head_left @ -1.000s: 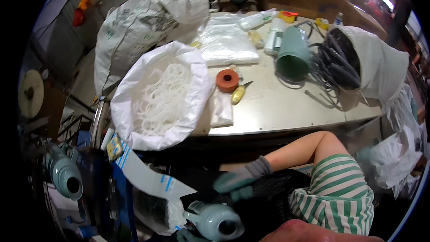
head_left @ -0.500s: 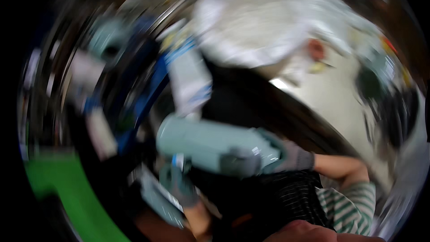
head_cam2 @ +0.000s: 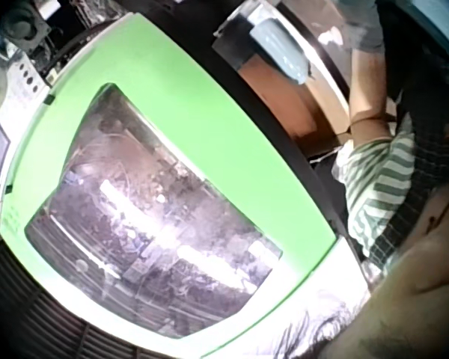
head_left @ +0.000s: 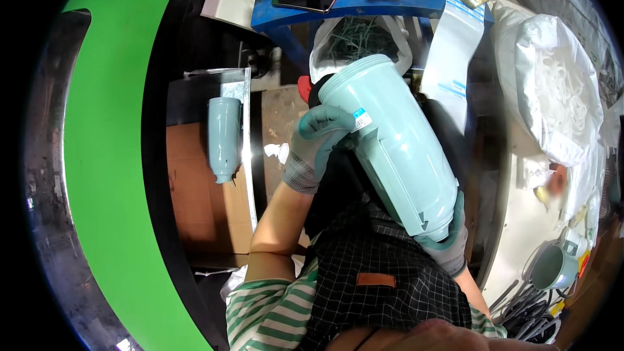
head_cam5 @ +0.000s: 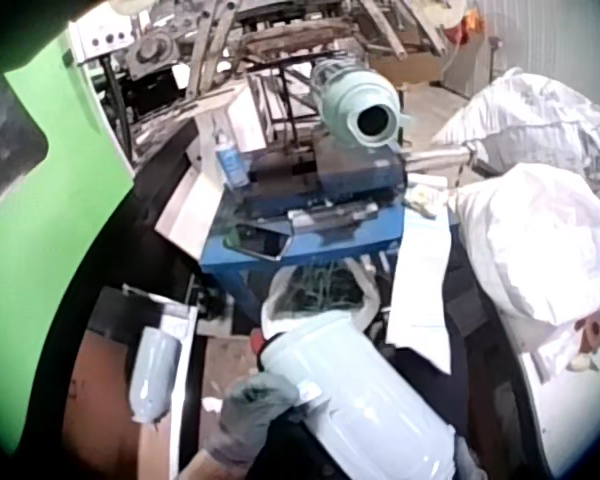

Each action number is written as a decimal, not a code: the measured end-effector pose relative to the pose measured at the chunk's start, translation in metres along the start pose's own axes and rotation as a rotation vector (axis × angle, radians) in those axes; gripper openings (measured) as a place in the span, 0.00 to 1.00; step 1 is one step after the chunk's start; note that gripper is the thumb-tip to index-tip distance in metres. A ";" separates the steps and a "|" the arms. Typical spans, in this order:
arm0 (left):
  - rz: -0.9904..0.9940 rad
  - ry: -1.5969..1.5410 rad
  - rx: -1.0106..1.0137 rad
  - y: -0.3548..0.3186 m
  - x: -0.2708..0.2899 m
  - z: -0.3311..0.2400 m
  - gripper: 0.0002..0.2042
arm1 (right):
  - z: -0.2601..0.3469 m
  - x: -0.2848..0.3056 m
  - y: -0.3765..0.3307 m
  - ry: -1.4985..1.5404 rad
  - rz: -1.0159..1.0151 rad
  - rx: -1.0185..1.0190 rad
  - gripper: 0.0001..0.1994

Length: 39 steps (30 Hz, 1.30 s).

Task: The person assembles light blue plastic kettles by inserting a grey handle into the body and securing it with a white plastic ring. The person handles the kettle body, handle, and ring one at a time, repeatedly performing the assembly process in a workshop setting.

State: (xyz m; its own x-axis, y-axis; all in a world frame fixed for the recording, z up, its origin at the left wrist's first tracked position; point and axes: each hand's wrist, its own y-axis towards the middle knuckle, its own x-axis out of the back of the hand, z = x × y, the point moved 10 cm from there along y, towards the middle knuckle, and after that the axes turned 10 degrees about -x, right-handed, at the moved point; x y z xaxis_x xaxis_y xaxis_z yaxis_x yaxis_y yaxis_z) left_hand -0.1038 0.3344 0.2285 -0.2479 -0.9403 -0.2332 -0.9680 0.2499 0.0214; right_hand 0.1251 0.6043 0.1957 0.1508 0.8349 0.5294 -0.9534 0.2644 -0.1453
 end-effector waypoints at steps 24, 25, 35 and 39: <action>0.152 0.624 -0.820 0.154 -0.118 -0.122 0.23 | 0.010 0.126 0.017 0.761 -0.071 -0.208 0.64; 0.184 0.706 -0.916 0.166 -0.153 -0.149 0.24 | 0.000 0.140 0.010 0.924 -0.205 -0.205 0.61; 0.146 1.414 -1.316 0.139 -0.202 -0.133 0.23 | 0.040 0.270 0.071 0.620 -0.530 -0.055 0.47; 0.080 1.419 -1.511 -0.010 -0.113 -0.151 0.17 | 0.092 0.274 0.134 0.647 -0.452 0.160 0.44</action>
State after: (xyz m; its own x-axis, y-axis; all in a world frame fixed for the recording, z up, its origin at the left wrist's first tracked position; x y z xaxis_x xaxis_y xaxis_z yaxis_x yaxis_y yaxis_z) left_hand -0.0723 0.4038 0.4012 0.5825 -0.6104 0.5367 -0.0354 0.6407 0.7670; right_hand 0.0144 0.8241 0.3979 0.6055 0.7910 -0.0881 -0.7826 0.6119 0.1145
